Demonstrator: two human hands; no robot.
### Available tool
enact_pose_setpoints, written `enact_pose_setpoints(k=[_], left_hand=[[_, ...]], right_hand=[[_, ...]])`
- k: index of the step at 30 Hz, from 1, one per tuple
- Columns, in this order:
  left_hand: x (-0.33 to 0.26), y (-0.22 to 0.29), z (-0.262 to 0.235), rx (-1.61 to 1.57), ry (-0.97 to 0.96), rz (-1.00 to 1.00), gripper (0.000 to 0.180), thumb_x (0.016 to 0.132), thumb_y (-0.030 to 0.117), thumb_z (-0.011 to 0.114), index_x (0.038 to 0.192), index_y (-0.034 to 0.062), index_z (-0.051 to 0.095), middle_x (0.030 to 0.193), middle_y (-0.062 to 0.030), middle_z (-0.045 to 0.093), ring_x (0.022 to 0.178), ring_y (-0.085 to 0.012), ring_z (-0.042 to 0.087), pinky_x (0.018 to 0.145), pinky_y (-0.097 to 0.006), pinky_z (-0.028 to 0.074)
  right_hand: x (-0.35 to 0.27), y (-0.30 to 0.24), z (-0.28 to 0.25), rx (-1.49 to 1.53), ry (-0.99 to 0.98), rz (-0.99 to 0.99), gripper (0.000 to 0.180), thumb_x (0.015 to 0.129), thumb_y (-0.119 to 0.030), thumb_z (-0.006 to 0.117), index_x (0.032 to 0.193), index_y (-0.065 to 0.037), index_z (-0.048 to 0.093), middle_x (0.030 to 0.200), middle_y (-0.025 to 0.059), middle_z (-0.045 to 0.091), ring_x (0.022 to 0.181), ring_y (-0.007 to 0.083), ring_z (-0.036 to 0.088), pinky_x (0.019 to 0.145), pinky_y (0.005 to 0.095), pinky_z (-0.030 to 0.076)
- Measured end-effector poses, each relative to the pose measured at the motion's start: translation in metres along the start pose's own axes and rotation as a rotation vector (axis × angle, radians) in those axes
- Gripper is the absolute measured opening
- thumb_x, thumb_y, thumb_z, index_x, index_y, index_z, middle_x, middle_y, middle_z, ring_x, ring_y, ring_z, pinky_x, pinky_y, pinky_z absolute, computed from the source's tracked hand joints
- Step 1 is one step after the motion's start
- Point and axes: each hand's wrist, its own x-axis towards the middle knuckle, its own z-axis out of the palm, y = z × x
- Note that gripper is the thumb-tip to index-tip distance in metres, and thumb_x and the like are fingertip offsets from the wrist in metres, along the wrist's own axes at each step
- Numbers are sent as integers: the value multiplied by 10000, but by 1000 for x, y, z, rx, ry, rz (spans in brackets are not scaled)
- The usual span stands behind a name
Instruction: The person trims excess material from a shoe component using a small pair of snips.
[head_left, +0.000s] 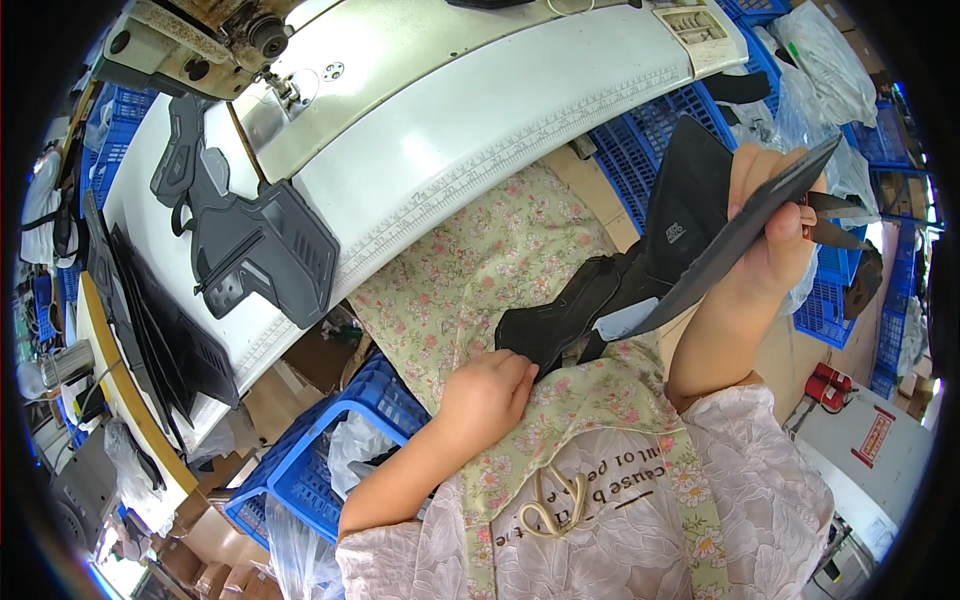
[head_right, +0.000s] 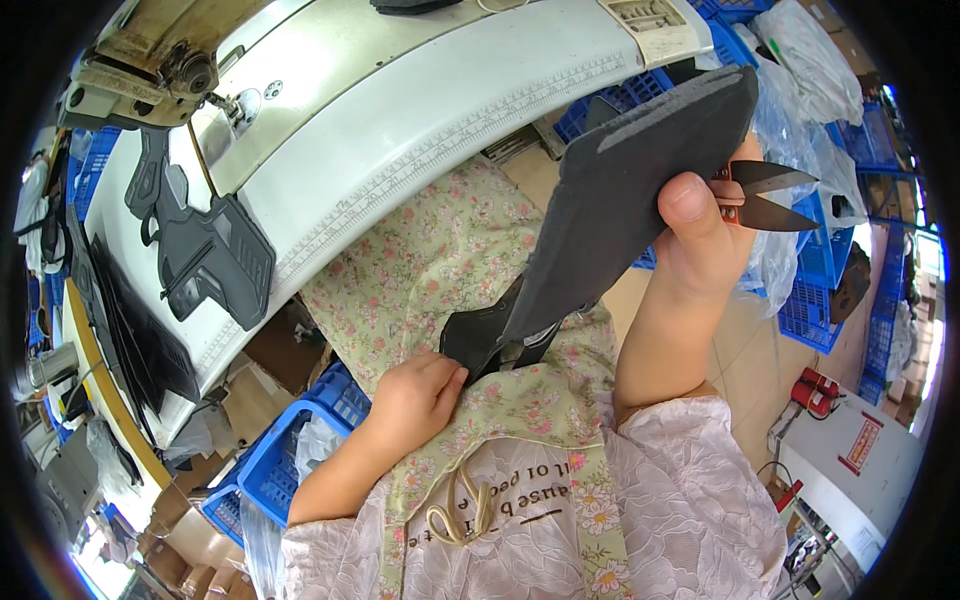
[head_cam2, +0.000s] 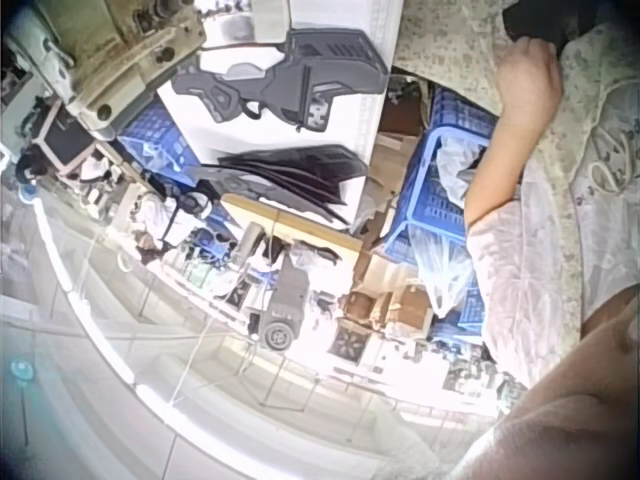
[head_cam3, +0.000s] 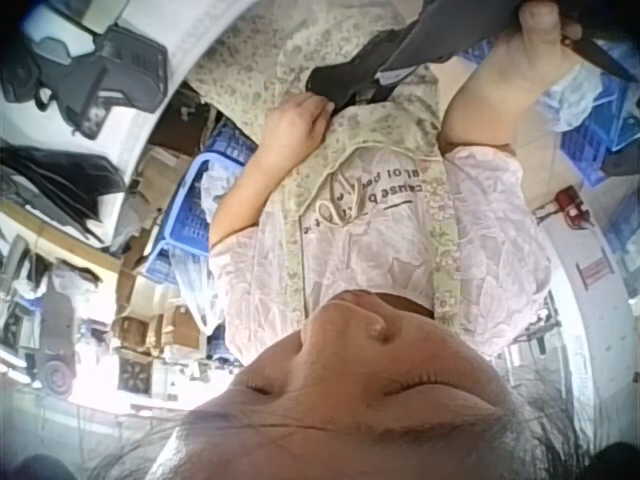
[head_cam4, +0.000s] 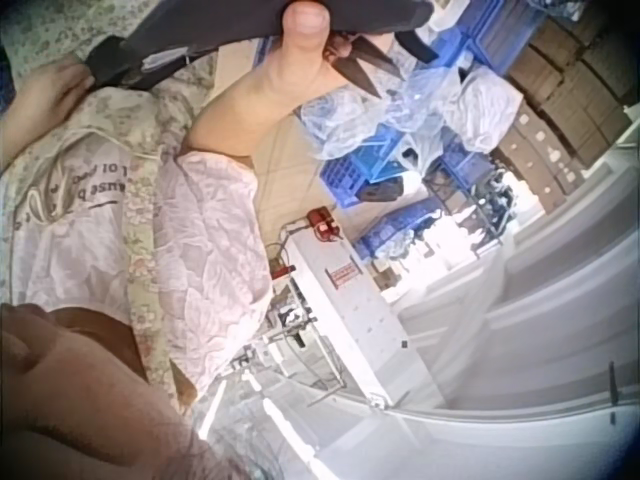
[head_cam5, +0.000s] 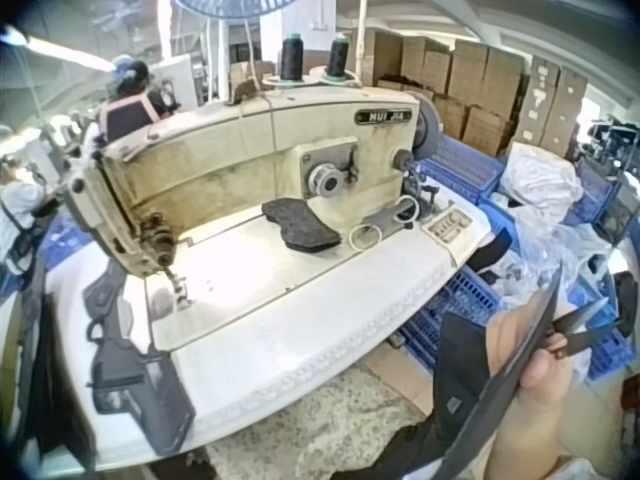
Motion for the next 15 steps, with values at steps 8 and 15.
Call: enact_pose_setpoints(k=[8,15], left_hand=[[2,12,-2,72,-54,57,127,793,102,636,711,39,563,663,-111,548,598,-300,564,538,-395,461],[4,7,3,82,-104,78,130,806,96,619,745,27,526,702,-132,534,662,-315,564,568,-408,457]], right_hand=[[0,1,-2,-8,5,1,323,798,-299,721,786,-56,509,611,-5,435,527,96,371,471,216,257],[-2,-1,-1,-49,39,6,359,769,-325,746,766,-67,495,599,-24,415,519,88,359,471,215,253]])
